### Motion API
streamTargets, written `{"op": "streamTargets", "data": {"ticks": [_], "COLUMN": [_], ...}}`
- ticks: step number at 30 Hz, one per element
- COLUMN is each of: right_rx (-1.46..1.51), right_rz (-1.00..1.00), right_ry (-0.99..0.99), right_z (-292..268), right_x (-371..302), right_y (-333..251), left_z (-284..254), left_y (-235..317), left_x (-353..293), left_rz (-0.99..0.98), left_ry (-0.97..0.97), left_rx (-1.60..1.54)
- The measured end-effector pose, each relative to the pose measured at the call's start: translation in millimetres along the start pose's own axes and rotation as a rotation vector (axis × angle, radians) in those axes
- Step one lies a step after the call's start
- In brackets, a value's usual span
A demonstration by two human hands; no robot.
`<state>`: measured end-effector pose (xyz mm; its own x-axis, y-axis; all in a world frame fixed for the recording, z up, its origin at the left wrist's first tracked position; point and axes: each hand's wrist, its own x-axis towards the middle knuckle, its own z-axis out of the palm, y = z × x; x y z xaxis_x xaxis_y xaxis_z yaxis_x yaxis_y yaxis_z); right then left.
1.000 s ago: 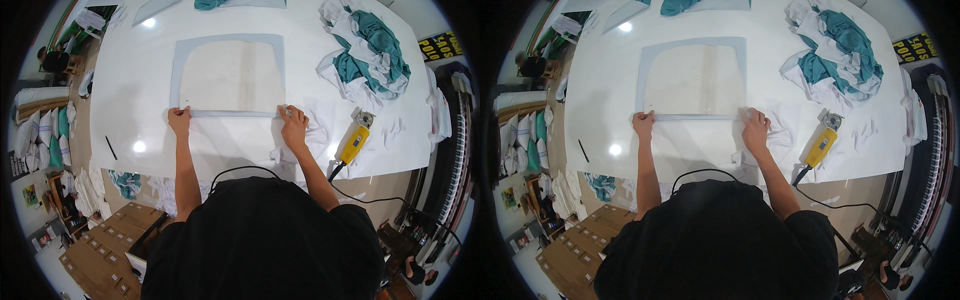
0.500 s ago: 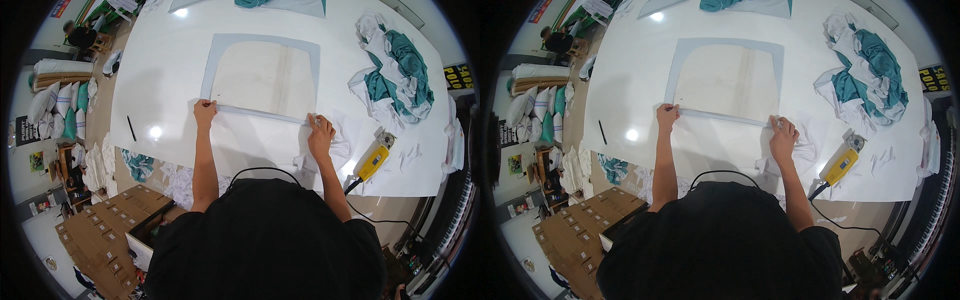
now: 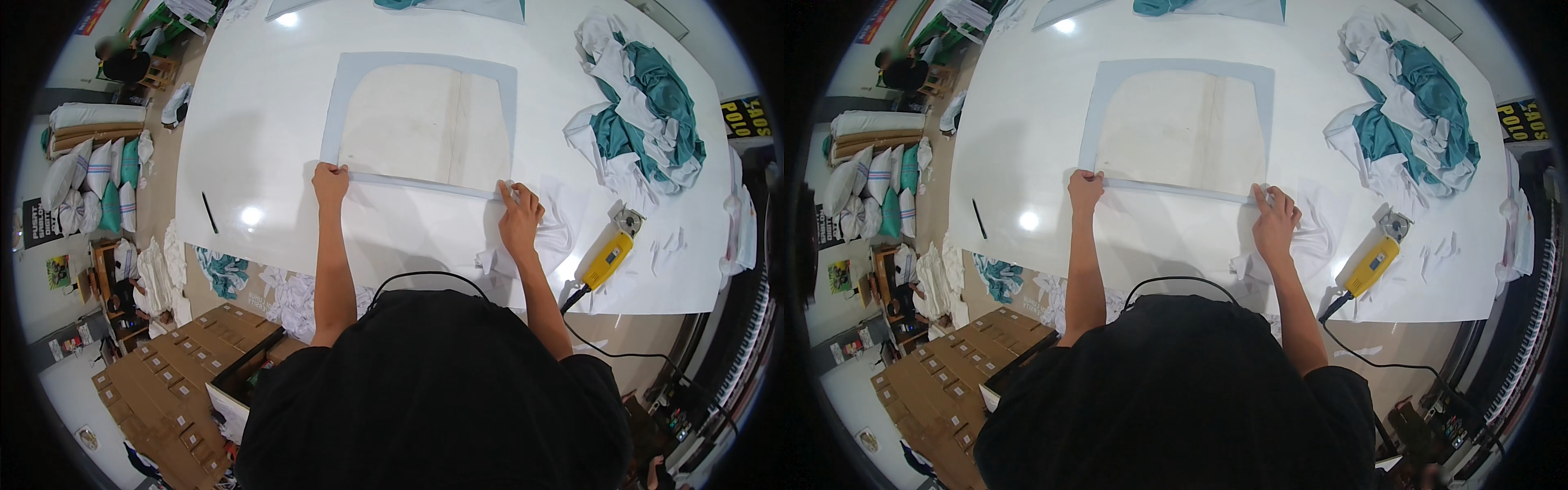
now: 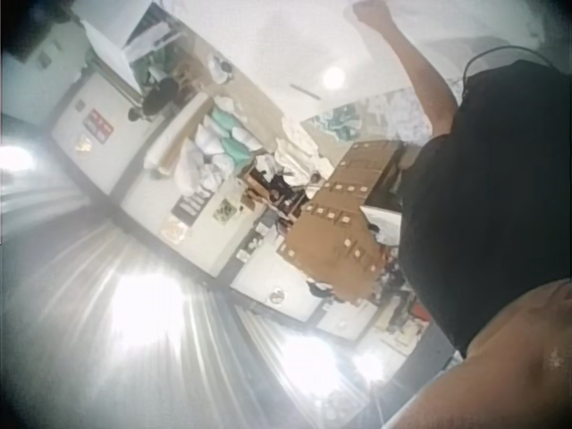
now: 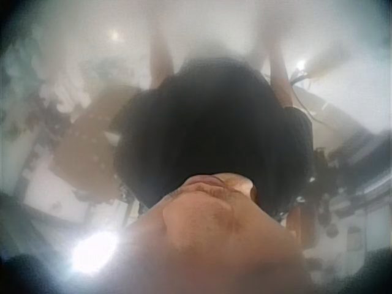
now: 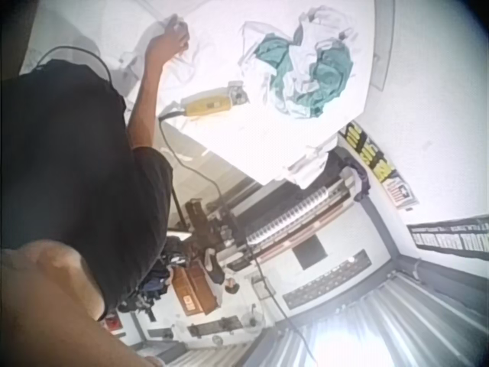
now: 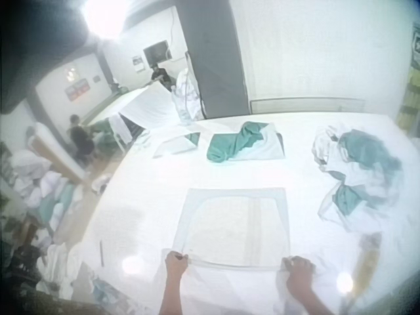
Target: The person uses a yellow rotary fabric cutter to trim a piece of teal fabric, places a cardboard template over a white piece of fabric, and then traces around the template with a pen.
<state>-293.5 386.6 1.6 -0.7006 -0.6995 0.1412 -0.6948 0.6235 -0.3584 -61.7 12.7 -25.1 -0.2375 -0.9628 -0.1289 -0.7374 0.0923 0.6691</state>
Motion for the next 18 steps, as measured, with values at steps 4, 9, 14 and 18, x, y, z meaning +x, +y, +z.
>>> {"op": "streamTargets", "data": {"ticks": [4, 9, 14, 18], "right_rx": [-0.031, -0.024, -0.042, -0.035], "right_rz": [0.018, 0.001, -0.003, -0.004], "right_ry": [-0.004, -0.002, 0.001, -0.012], "right_z": [-2, 2, 1, -2], "right_x": [1, 0, -1, 0], "right_y": [1, 3, 3, 1], "left_z": [7, 28, 53, 60], "left_y": [38, 52, 93, 99], "left_x": [-22, -42, -72, -82], "left_rz": [0.290, 0.461, 0.239, 0.130], "left_ry": [0.076, 0.041, -0.088, -0.232], "left_rx": [0.220, 0.434, 0.487, 0.521]}}
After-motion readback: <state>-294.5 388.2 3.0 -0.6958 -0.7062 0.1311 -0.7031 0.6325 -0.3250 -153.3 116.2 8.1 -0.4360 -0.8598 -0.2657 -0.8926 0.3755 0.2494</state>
